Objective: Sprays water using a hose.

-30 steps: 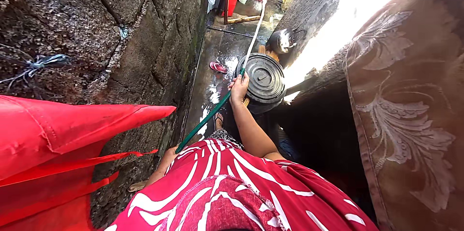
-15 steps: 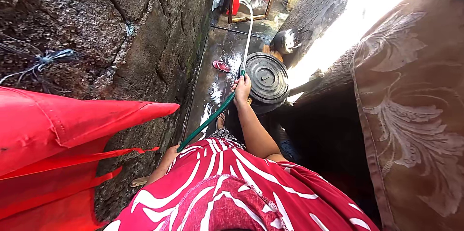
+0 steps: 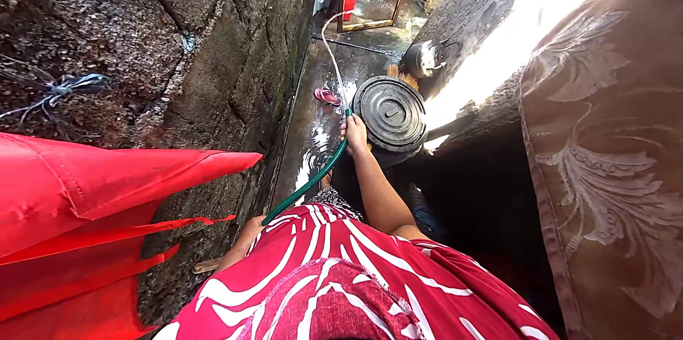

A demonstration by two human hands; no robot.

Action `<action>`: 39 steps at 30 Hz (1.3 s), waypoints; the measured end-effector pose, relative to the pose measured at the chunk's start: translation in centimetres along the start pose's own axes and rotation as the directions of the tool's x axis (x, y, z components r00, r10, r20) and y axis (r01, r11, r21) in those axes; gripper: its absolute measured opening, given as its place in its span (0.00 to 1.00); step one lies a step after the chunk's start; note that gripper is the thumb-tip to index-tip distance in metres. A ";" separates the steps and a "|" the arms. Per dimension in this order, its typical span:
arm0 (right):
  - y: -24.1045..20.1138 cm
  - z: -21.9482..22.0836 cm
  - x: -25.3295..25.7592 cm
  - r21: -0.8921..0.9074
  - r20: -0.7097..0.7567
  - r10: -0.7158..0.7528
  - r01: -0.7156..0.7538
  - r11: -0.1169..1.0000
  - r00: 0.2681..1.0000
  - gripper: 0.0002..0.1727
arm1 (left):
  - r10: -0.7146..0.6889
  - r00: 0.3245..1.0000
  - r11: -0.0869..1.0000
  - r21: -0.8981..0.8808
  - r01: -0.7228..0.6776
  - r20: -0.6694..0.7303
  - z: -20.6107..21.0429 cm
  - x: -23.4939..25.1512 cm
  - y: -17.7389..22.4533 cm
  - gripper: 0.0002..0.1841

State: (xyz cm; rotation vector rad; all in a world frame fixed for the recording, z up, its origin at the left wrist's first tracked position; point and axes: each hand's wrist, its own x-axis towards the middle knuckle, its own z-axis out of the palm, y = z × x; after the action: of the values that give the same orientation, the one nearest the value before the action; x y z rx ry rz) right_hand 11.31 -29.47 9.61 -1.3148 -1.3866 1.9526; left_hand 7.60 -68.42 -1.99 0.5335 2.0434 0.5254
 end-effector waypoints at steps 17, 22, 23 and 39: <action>0.4 1.1 -1.1 0.137 -0.294 -0.047 0.090 0.986 0.955 0.25 | -0.069 0.998 0.998 -0.005 0.069 -0.008 -0.2 -0.4 1.0 0.15; 0.3 1.5 -1.3 0.134 -0.303 -0.036 0.080 0.988 0.952 0.27 | -0.075 0.997 0.997 -0.012 0.075 -0.022 -0.3 -0.9 1.5 0.14; 0.4 1.6 -1.2 0.126 -0.314 -0.042 0.085 0.988 0.949 0.27 | -0.086 0.996 0.996 -0.018 0.085 -0.022 -0.3 -1.0 1.6 0.15; -0.3 3.3 0.1 0.030 -0.299 -0.023 0.033 0.999 0.954 0.28 | -0.096 0.995 0.993 -0.070 0.093 -0.034 -0.2 -0.4 1.6 0.21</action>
State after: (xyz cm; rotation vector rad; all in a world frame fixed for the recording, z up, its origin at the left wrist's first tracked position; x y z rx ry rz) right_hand 8.32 -30.93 9.99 -1.4926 -1.2111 1.6672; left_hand 7.91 -67.39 -0.76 0.3869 2.0672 0.5499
